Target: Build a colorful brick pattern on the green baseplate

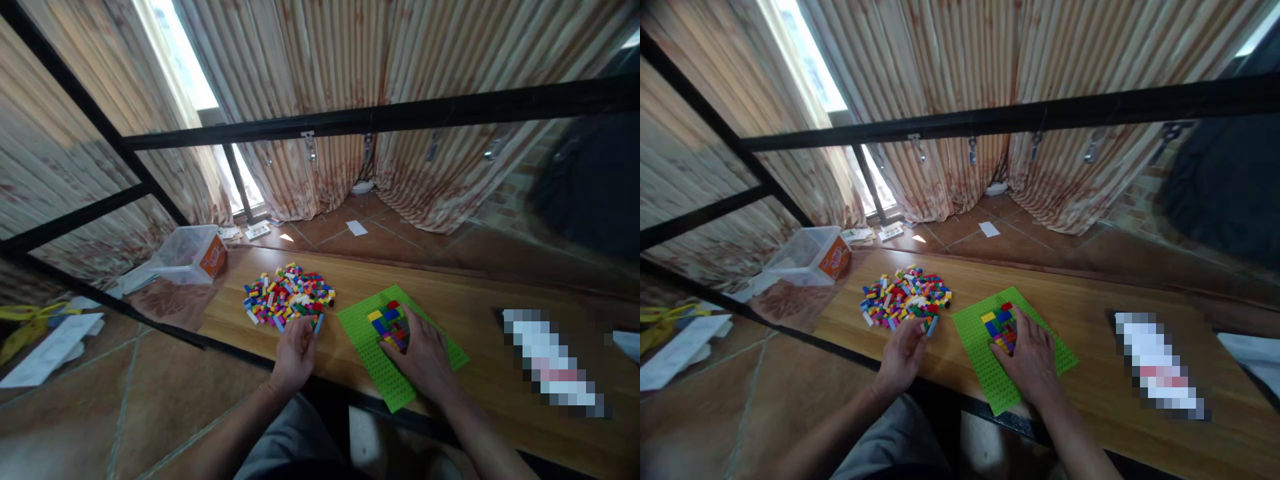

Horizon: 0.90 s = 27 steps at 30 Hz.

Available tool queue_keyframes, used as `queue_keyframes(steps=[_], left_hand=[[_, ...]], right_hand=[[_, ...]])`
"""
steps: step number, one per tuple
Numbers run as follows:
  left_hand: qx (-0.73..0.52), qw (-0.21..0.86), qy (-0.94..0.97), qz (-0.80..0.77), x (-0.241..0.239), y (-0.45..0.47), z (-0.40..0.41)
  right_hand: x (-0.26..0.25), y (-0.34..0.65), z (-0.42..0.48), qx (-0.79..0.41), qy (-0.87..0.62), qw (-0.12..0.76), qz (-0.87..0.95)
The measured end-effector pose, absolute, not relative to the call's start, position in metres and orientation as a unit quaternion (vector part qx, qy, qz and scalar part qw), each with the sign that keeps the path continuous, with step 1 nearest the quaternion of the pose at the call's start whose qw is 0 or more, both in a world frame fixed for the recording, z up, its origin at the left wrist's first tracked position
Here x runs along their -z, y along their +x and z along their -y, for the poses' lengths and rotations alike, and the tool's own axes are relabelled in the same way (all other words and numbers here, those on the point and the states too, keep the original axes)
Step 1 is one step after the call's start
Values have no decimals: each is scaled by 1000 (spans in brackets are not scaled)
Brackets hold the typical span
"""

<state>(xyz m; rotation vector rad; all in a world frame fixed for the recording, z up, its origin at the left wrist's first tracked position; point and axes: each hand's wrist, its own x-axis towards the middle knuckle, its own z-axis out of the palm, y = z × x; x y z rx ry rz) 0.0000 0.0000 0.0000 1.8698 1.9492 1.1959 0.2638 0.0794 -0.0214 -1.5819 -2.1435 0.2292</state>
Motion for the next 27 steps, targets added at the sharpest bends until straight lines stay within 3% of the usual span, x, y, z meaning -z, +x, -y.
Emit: queue_keyframes(steps=[14, 27], left_hand=[[-215, -21, 671, -709, 3, 4, -12], [-222, -26, 681, -698, 0, 4, -18]], right_hand=[[27, 267, -82, -52, -556, 228, 798], [27, 269, -85, -72, -545, 228, 804]])
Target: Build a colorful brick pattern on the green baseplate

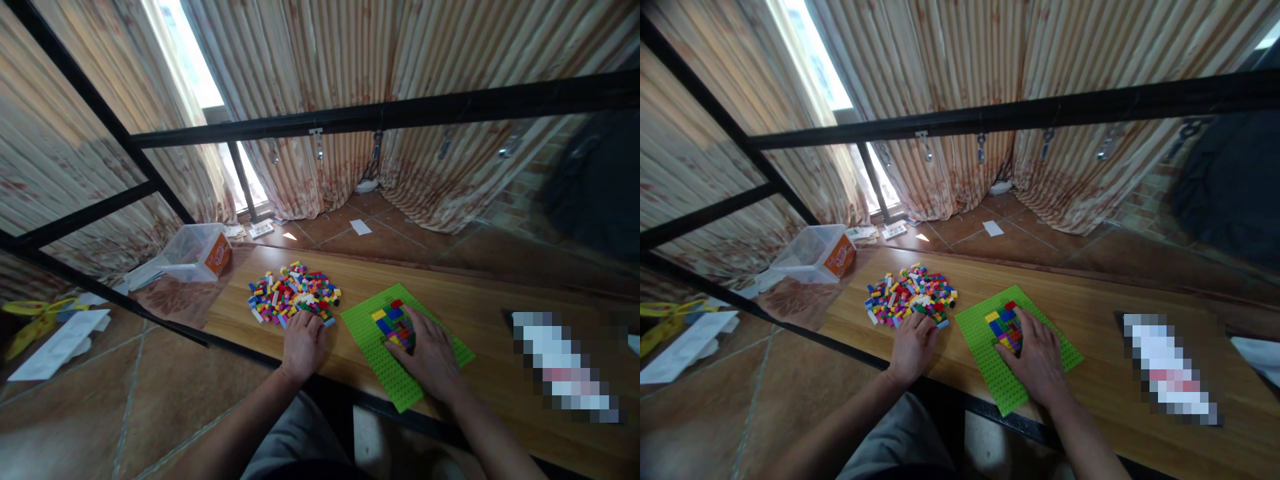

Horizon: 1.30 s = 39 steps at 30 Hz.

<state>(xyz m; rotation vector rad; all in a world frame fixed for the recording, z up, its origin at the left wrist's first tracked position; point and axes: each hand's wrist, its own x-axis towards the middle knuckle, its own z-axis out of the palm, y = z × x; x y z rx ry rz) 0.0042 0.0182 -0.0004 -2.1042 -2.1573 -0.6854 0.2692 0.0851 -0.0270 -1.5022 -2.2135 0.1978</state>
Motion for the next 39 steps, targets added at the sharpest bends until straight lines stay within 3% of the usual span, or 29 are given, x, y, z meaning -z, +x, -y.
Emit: queue_keyframes(steps=[11, 17, 22, 39], left_hand=[[230, 12, -682, 695, -7, 14, -23], [289, -128, -673, 669, -18, 57, -60], [265, -221, -649, 679, -18, 88, -95], [213, -232, -677, 665, -17, 98, -116]], right_hand=[[24, 268, -83, -71, -542, 221, 808], [24, 268, -85, -74, -541, 217, 809], [24, 269, -86, -80, -539, 203, 813], [23, 268, -91, -78, -552, 192, 808]])
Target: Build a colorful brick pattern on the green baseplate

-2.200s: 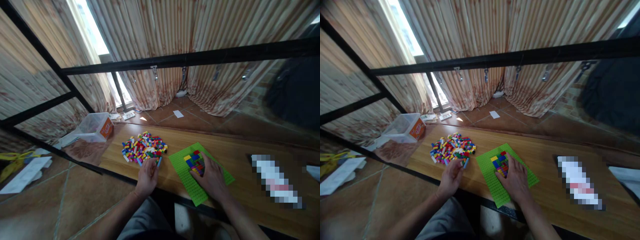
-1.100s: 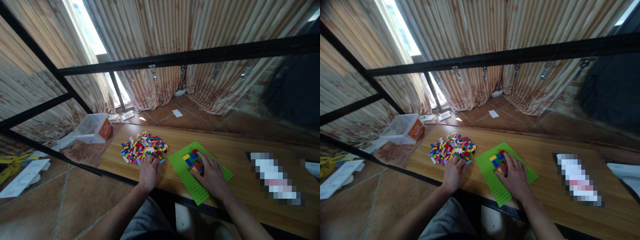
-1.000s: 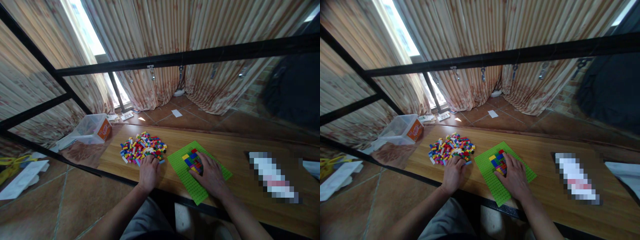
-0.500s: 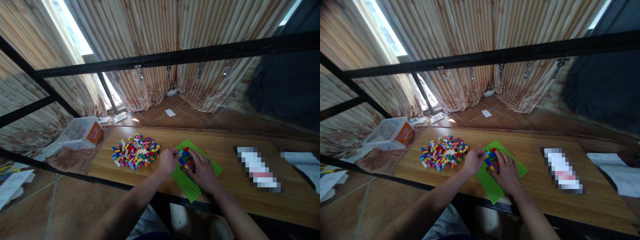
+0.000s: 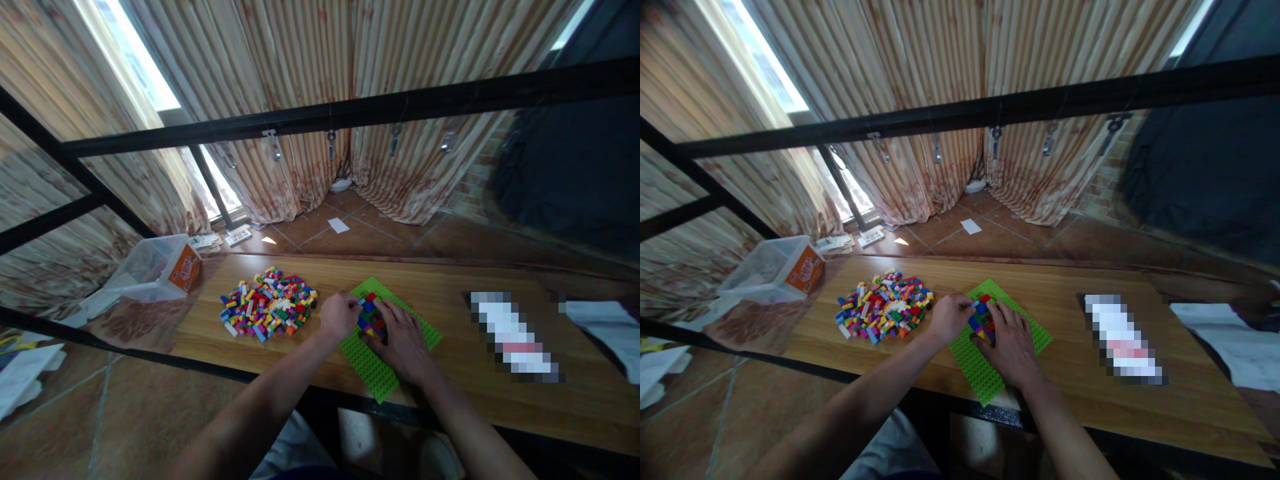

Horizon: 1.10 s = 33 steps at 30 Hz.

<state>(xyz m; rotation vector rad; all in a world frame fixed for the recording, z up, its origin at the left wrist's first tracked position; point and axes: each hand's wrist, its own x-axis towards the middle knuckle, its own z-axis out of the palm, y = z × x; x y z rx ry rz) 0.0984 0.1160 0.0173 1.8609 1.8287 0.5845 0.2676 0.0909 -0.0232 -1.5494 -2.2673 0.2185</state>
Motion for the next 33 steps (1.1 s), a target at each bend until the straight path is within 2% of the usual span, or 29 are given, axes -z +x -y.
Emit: queue_keyframes(steps=[12, 33], left_hand=[[-204, 214, 661, -689, -20, 109, -122], [-207, 274, 687, -641, -19, 98, -132]], right_hand=[[24, 268, -91, -74, -550, 184, 811], [22, 268, -91, -74, -546, 186, 813]])
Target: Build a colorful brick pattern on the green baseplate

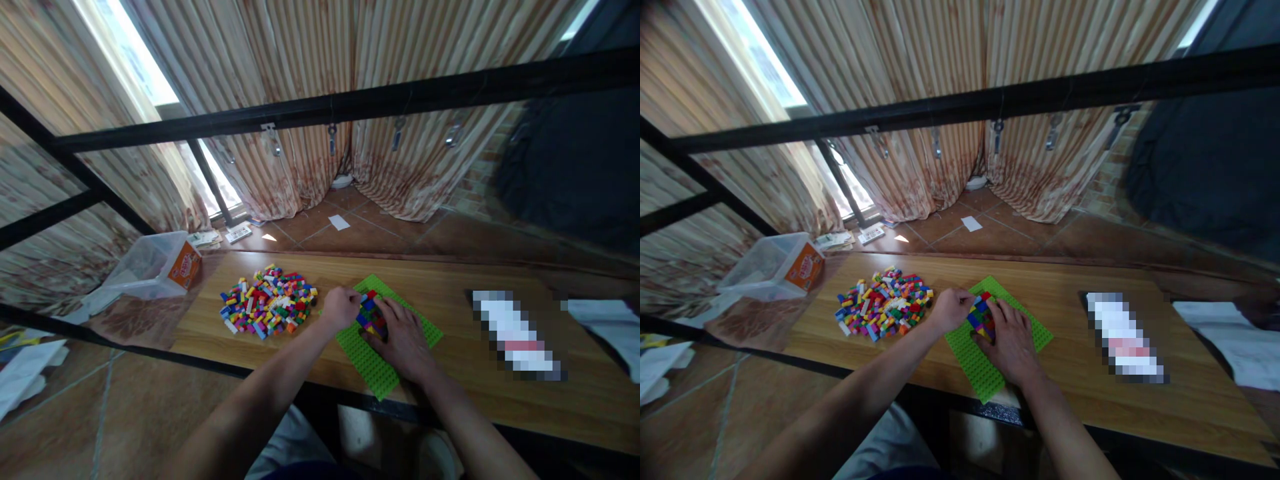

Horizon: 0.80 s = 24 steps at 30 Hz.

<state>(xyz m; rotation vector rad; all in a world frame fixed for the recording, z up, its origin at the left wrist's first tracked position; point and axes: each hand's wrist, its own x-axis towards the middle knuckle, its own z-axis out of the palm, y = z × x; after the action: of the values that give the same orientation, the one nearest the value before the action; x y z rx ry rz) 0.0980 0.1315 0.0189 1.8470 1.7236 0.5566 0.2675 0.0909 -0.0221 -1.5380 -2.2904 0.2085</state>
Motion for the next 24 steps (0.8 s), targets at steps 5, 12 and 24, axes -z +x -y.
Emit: queue_keyframes(steps=[5, 12, 24], left_hand=[[-204, 284, 681, -643, -22, 95, -134], [-193, 293, 665, -659, -30, 96, -133], [-198, 307, 645, -671, -26, 96, -137]], right_hand=[[23, 268, -91, -73, -544, 197, 813], [24, 268, -91, -70, -546, 192, 812], [22, 267, -90, -73, -549, 192, 810]])
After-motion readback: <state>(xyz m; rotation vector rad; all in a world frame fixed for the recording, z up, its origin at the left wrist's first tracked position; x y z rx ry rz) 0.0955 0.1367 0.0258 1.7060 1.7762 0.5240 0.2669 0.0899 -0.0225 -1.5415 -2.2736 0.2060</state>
